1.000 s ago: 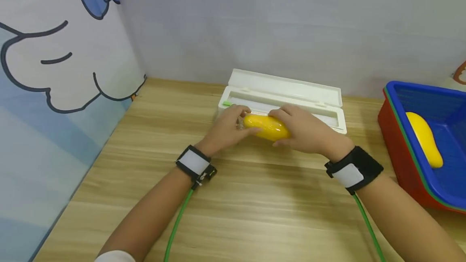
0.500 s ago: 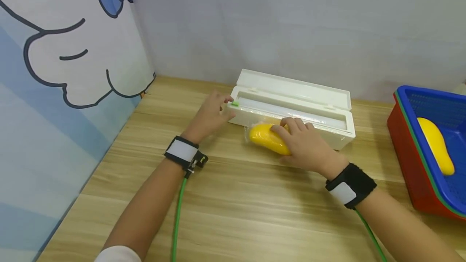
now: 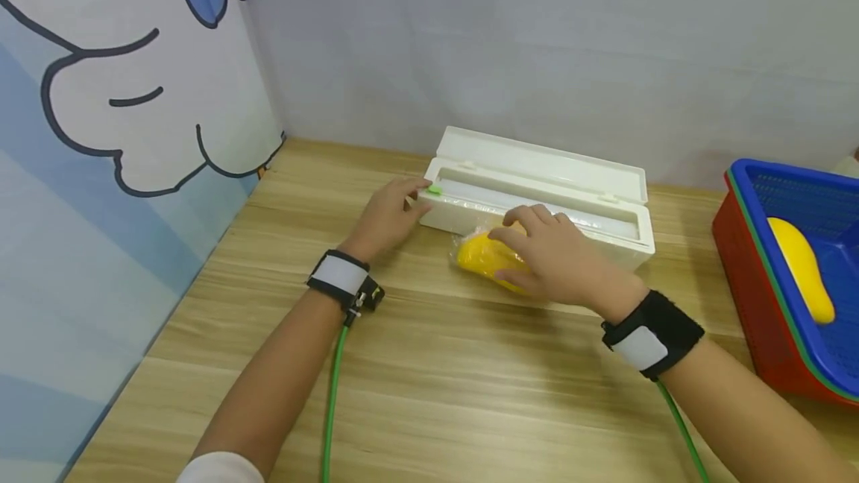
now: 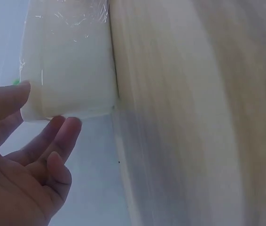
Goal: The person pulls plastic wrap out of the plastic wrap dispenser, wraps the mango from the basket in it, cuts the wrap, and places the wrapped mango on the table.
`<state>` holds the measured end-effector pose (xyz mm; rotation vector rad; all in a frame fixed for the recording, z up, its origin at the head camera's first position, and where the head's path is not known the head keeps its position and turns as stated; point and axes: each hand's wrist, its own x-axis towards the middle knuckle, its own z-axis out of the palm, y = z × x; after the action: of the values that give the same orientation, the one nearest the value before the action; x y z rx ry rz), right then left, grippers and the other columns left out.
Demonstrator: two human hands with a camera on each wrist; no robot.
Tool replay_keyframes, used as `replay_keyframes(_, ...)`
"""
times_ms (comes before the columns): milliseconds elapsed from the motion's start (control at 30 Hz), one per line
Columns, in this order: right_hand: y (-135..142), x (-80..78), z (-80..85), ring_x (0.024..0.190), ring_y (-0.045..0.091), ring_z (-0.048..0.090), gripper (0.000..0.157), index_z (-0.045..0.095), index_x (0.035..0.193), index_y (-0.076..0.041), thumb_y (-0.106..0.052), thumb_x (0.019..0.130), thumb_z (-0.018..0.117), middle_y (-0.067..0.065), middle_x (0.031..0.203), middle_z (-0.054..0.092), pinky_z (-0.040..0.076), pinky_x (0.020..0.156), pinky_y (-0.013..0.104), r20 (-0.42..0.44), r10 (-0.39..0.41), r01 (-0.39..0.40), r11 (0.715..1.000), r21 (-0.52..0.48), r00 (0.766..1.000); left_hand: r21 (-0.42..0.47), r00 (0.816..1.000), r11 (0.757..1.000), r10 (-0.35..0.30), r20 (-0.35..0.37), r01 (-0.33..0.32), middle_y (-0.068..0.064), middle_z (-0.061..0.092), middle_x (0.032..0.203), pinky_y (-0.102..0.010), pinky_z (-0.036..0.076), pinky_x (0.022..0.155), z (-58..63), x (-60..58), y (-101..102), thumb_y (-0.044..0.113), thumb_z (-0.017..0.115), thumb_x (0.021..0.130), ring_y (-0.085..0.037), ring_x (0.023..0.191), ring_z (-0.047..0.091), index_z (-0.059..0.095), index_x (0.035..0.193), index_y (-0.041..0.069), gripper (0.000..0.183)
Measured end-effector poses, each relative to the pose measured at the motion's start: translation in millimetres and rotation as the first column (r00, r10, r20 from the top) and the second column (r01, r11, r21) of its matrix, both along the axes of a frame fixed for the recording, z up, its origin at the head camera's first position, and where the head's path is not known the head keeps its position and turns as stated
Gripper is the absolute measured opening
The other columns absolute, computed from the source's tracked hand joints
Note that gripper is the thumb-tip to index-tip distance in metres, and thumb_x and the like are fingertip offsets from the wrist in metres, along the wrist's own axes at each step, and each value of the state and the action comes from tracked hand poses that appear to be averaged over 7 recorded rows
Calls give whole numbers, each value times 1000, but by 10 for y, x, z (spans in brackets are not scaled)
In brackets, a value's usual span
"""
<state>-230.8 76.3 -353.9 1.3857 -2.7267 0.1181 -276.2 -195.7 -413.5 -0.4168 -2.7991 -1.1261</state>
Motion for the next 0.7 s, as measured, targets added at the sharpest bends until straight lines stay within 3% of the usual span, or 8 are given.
replay_keyframes(167, -247, -216, 407, 93, 22, 53, 41, 62, 119, -7, -34, 88, 66, 10, 111, 61, 51, 79, 42, 123, -21, 22, 1000, -7, 992, 75, 998, 997, 19, 53, -23, -14, 64, 117, -40, 54, 79, -15, -7, -1, 29, 56, 96, -19, 90, 58, 56, 130, 13, 37)
replay_keyframes(300, -479, -421, 548, 91, 18, 55, 36, 63, 118, -9, -30, 89, 66, 8, 112, 63, 53, 78, 39, 162, -59, 50, 997, 56, 985, 147, 997, 988, 48, 66, -57, -12, 66, 111, -39, 54, 76, -28, -23, 14, 32, 56, 96, -18, 90, 59, 60, 124, 15, 33)
replay_keyframes(500, -767, -642, 375, 86, 17, 55, 26, 65, 114, -10, -21, 89, 66, 5, 104, 63, 54, 77, 37, 141, -43, 31, 995, 90, 989, 194, 994, 977, 78, 74, -91, -11, 67, 95, -33, 52, 62, -33, -27, 74, 39, 64, 89, -17, 77, 60, 58, 121, 15, 41)
replay_keyframes(700, -926, -804, 163, 89, 21, 58, 23, 66, 112, -4, -11, 91, 60, 10, 102, 65, 55, 78, 39, 110, -19, 21, 1000, -11, 994, 170, 989, 974, 138, 61, -147, -6, 65, 84, -28, 45, 55, -92, -67, 120, 43, 67, 85, -17, 66, 56, 54, 124, 18, 49)
